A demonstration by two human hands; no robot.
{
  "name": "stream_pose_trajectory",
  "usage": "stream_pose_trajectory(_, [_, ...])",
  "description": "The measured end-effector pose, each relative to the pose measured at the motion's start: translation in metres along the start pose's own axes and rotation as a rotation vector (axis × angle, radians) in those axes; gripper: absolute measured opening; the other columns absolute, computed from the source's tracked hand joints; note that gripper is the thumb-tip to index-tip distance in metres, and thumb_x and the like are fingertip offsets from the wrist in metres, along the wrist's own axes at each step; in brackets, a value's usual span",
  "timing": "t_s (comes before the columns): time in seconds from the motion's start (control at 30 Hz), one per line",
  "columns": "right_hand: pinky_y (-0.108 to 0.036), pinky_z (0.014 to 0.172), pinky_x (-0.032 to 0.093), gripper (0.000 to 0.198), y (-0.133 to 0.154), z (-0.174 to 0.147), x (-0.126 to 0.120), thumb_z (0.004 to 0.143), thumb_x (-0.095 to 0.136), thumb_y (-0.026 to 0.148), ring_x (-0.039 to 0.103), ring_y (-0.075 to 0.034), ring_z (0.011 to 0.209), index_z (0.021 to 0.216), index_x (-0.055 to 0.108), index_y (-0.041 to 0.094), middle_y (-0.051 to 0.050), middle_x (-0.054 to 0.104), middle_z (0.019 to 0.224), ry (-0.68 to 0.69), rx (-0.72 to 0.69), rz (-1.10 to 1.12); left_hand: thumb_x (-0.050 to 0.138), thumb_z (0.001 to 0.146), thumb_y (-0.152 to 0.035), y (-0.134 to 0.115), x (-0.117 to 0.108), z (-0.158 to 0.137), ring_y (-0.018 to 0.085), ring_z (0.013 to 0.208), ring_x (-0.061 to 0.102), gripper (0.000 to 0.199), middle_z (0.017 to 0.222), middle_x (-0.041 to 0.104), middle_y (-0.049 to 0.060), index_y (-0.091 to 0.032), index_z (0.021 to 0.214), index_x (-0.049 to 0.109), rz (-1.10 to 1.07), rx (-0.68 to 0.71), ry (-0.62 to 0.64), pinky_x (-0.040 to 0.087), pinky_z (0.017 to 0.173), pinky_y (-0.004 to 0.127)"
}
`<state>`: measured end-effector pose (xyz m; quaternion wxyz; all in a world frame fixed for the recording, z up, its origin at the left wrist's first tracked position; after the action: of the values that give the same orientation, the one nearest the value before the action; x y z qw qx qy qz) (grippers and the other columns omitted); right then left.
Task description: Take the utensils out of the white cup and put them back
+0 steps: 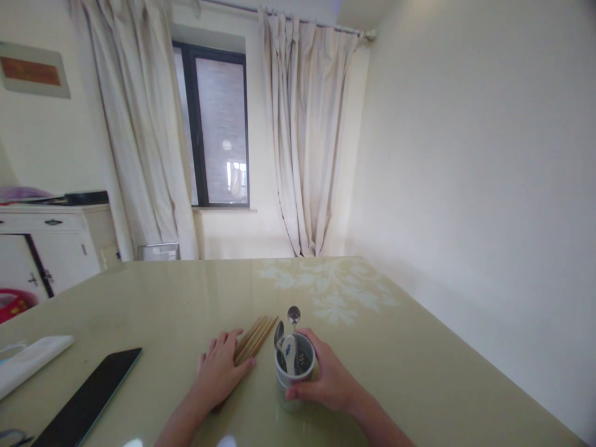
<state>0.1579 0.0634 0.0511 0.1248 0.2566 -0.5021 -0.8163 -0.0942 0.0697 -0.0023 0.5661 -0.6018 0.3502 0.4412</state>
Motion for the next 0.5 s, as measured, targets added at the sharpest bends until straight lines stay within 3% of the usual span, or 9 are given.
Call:
stream_pose_trajectory(0.1, [-0.039, 0.094, 0.051, 0.082, 0.001, 0.000, 0.001, 0.060, 0.102, 0.047, 0.068, -0.029, 0.105, 0.127, 0.061, 0.024, -0.005, 0.074, 0.116, 0.002, 0.004, 0.006, 0.054, 0.091, -0.045, -0.004, -0.001, -0.004, 0.038, 0.137, 0.052, 0.068, 0.151, 0.058, 0.017, -0.022, 0.154, 0.051, 0.043, 0.071, -0.075, 0.042, 0.109, 0.054])
stream_pose_trajectory(0.23, [-0.039, 0.094, 0.051, 0.084, 0.001, -0.001, 0.001, 0.059, 0.103, 0.045, 0.069, -0.029, 0.105, 0.128, 0.061, 0.024, -0.005, 0.075, 0.116, -0.010, 0.014, 0.005, 0.047, 0.095, -0.036, -0.012, 0.005, -0.002, 0.034, 0.130, 0.058, 0.044, 0.140, 0.066, 0.013, -0.026, 0.133, 0.069, -0.003, 0.186, -0.078, 0.045, 0.107, 0.051])
stream_pose_trajectory(0.37, [-0.038, 0.094, 0.051, 0.086, -0.001, -0.001, 0.002, 0.056, 0.104, 0.044, 0.069, -0.029, 0.106, 0.128, 0.061, 0.025, -0.005, 0.075, 0.116, -0.017, 0.027, -0.010, 0.052, 0.093, -0.028, -0.018, 0.005, 0.000, 0.029, 0.122, 0.062, 0.038, 0.129, 0.071, 0.010, -0.025, 0.125, 0.072, -0.155, 0.346, -0.129, 0.047, 0.109, 0.044])
stream_pose_trajectory(0.5, [-0.037, 0.093, 0.052, 0.084, 0.000, -0.001, 0.001, 0.055, 0.105, 0.043, 0.069, -0.029, 0.104, 0.126, 0.063, 0.025, -0.004, 0.076, 0.115, -0.024, 0.032, -0.035, 0.059, 0.090, -0.032, -0.009, 0.002, 0.002, 0.031, 0.119, 0.064, 0.037, 0.126, 0.072, 0.011, -0.024, 0.124, 0.073, -0.212, 0.339, -0.173, 0.048, 0.110, 0.048])
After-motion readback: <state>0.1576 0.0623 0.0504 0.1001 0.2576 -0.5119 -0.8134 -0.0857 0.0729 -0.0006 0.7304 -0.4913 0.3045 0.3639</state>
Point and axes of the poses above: each hand's wrist, its own z-axis towards the middle knuckle, its own x-axis out of the palm, y = z × x, the point moved 7 cm from there along z, towards the middle knuckle
